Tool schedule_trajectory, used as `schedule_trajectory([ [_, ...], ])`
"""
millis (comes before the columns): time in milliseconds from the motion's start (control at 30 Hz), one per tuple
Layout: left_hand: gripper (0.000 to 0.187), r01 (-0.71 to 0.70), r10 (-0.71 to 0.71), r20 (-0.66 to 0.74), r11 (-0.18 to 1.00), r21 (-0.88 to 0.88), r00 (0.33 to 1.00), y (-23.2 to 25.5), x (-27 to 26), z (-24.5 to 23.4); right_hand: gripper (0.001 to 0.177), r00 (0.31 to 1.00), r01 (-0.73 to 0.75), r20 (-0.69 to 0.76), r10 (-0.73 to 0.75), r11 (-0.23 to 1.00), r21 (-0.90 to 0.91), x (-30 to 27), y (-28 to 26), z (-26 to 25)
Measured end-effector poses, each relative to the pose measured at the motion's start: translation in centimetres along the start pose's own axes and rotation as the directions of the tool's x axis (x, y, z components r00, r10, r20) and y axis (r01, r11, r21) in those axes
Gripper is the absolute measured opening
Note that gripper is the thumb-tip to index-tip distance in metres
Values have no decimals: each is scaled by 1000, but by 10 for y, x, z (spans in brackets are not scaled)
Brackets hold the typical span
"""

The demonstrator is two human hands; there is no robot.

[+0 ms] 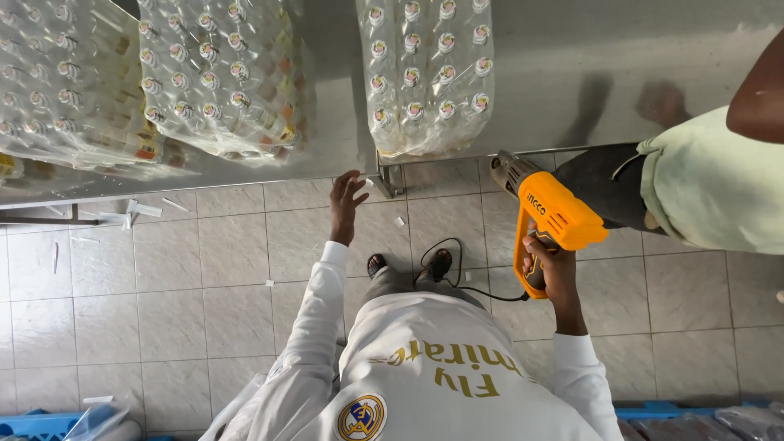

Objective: The person uses a yellow heat gun to shrink-wrap a pack of bottled beverages on a stainless steel table. They repeatedly apply heat to the plastic film and press it down with their hand to conform it to the bottles. A second person assists by holding the pack steady.

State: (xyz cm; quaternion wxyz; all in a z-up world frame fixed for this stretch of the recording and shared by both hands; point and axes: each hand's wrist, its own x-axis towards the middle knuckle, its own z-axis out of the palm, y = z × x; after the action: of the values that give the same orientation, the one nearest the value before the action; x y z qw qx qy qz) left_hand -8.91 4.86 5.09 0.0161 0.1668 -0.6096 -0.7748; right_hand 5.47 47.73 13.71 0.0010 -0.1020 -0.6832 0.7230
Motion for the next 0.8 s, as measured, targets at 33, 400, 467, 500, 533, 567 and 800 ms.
schedule_trajectory([
  [33,50,-10,10,13,999,-53,1000,11,6,4,28,1000,-3,-23,4,999,43,5,1,-4],
  [400,100,161,-86,249,941,-299,965,104,215,54,23,994,-84,-60,87,995,51,32,-50,8],
  [467,102,217,-164,203,937,-275,965,134,262,75,20,980,-178,-77,182,982,60,41,-60,14],
  [500,123,206,-164,245,966,-157,956,143,284,83,22,979,-177,-88,182,982,67,47,-55,13],
  [533,147,190,-172,289,981,-36,942,153,308,93,23,978,-176,-102,183,982,74,53,-52,12],
  [567,147,192,-175,293,981,-30,940,155,326,99,23,977,-177,-107,185,981,79,52,-58,14],
  [800,110,187,-153,570,982,0,807,148,468,145,18,910,-352,-160,382,917,188,80,-46,15],
])
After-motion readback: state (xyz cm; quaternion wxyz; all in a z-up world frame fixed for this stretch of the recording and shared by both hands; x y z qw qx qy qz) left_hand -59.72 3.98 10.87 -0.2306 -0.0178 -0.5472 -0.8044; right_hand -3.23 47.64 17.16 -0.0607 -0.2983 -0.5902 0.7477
